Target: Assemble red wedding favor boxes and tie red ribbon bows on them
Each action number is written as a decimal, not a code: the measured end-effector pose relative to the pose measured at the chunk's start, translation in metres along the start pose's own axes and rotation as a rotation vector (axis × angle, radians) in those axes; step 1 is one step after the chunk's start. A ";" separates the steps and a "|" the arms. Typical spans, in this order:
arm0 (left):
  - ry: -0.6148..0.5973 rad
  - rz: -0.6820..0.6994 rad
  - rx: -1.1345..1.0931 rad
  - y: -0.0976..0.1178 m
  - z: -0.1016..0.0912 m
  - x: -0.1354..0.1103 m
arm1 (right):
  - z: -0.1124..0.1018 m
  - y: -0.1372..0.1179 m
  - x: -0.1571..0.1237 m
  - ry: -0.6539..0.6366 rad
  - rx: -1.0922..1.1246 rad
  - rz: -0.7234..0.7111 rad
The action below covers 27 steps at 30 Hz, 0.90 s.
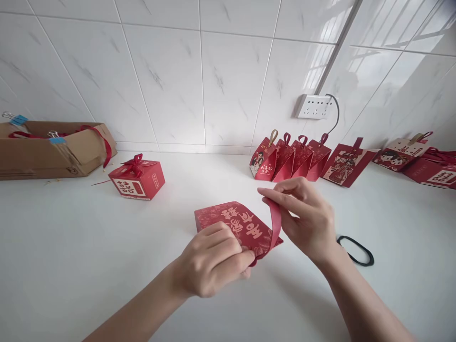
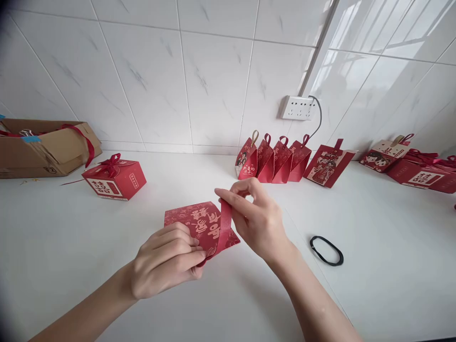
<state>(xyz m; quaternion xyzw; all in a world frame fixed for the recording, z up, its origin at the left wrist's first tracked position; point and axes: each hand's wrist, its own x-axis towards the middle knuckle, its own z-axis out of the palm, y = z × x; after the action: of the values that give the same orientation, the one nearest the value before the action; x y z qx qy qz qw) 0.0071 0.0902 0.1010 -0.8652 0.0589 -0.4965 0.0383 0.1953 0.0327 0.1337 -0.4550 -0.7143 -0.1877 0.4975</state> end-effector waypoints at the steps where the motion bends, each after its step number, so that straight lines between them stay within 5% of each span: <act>1: -0.006 -0.008 -0.002 -0.001 0.000 0.000 | -0.001 -0.004 0.001 -0.058 0.140 0.113; 5: -0.025 -0.034 -0.011 -0.002 -0.002 0.001 | -0.007 -0.016 0.005 -0.359 0.634 0.478; 8: -0.034 -0.046 -0.007 -0.001 -0.004 0.003 | -0.010 -0.019 0.009 -0.501 0.682 0.556; 19: -0.020 -0.033 -0.012 -0.003 -0.007 0.006 | -0.014 -0.016 0.013 -0.622 0.679 0.610; 27: -0.011 -0.042 0.016 -0.003 -0.008 0.008 | -0.014 -0.018 0.011 -0.597 0.700 0.613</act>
<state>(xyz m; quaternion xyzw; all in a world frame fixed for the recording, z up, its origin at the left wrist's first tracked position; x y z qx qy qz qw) 0.0044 0.0916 0.1122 -0.8686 0.0365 -0.4930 0.0350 0.1874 0.0183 0.1525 -0.4830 -0.6789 0.3517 0.4268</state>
